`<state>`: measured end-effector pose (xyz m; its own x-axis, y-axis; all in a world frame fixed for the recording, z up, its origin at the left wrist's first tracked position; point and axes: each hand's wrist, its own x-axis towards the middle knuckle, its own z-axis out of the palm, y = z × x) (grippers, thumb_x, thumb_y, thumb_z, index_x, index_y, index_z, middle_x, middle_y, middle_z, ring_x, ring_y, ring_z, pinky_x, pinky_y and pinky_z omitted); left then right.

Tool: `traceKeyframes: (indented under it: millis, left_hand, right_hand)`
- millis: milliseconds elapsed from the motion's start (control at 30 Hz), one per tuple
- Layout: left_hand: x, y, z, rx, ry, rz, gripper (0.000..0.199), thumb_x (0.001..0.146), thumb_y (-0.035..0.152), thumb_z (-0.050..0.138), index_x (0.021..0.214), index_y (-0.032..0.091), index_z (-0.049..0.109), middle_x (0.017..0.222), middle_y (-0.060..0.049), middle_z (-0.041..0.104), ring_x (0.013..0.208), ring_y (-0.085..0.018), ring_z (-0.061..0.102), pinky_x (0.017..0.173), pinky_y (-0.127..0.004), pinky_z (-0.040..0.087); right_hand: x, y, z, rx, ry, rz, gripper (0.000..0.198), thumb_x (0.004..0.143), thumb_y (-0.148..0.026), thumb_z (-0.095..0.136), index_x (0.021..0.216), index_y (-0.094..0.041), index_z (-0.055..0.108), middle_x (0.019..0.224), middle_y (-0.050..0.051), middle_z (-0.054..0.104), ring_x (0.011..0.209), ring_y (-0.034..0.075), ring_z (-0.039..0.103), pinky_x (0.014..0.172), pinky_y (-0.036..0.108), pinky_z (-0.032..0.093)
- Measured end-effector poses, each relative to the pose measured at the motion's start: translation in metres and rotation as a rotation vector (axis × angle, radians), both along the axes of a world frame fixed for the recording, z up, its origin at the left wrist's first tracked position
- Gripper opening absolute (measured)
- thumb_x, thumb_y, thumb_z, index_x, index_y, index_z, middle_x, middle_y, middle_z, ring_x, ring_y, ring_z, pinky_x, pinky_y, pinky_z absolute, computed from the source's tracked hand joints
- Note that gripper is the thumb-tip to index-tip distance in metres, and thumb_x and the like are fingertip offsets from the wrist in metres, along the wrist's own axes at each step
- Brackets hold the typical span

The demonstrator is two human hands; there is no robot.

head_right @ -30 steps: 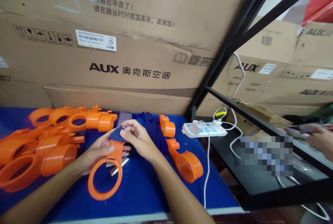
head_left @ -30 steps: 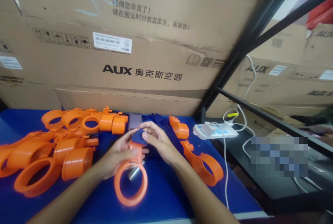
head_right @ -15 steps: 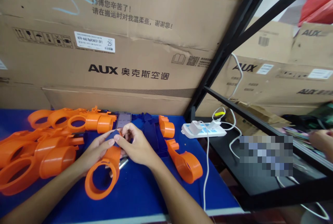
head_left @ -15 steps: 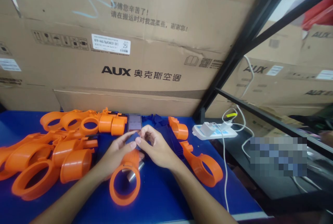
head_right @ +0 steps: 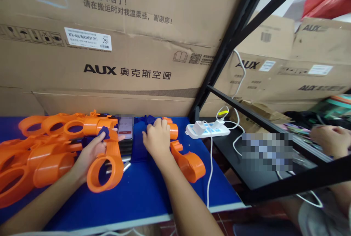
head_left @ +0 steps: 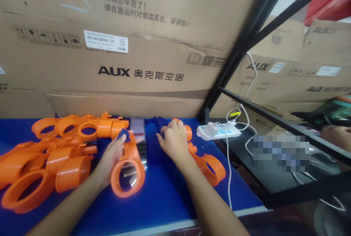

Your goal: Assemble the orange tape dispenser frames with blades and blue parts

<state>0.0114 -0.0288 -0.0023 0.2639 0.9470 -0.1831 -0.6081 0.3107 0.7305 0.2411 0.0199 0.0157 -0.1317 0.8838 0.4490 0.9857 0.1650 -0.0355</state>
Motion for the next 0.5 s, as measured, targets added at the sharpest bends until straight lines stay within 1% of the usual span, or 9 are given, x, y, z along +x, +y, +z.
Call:
traceKeyframes:
  millis: [67,200,300,400,500]
  left_hand:
    - [0.004,-0.003,0.001,0.009,0.011,0.012,0.051,0.089,0.046,0.074,0.13,0.019,0.062,0.104,-0.011,0.078,0.075,-0.024,0.073,0.071,-0.036,0.059]
    - [0.008,-0.006,-0.001,0.058,0.063,0.008,0.055,0.088,0.044,0.075,0.133,0.017,0.059,0.105,-0.014,0.079,0.07,-0.024,0.073,0.068,-0.039,0.061]
    - [0.007,-0.005,-0.005,0.085,0.077,0.0,0.057,0.089,0.043,0.075,0.135,0.016,0.056,0.106,-0.017,0.079,0.071,-0.025,0.075,0.066,-0.038,0.061]
    - [0.006,-0.004,-0.007,0.106,0.081,0.007,0.055,0.089,0.041,0.075,0.134,0.016,0.057,0.11,-0.018,0.079,0.076,-0.027,0.077,0.07,-0.039,0.063]
    - [0.006,-0.003,-0.008,0.12,0.071,0.025,0.049,0.088,0.037,0.077,0.128,0.016,0.061,0.114,-0.017,0.079,0.087,-0.029,0.079,0.078,-0.04,0.064]
  right_hand:
    - [-0.004,0.0,-0.003,-0.016,-0.029,-0.027,0.029,0.094,-0.044,0.068,0.094,-0.017,0.078,0.112,0.021,0.061,0.114,0.04,0.046,0.093,0.051,0.04]
    - [-0.011,0.0,-0.008,-0.03,-0.087,-0.023,0.027,0.094,-0.037,0.065,0.096,-0.014,0.08,0.113,0.024,0.06,0.115,0.041,0.045,0.093,0.053,0.038]
    - [-0.012,0.0,-0.009,-0.029,-0.106,-0.023,0.024,0.093,-0.028,0.063,0.096,-0.012,0.08,0.11,0.025,0.062,0.112,0.04,0.047,0.092,0.052,0.037]
    - [-0.008,0.002,-0.004,0.004,-0.074,-0.035,0.023,0.092,-0.026,0.06,0.092,-0.012,0.079,0.106,0.023,0.064,0.109,0.038,0.049,0.09,0.049,0.038]
    - [-0.005,0.003,0.002,0.059,0.026,-0.016,0.019,0.091,-0.026,0.06,0.083,-0.016,0.075,0.098,0.018,0.068,0.102,0.034,0.053,0.087,0.044,0.04]
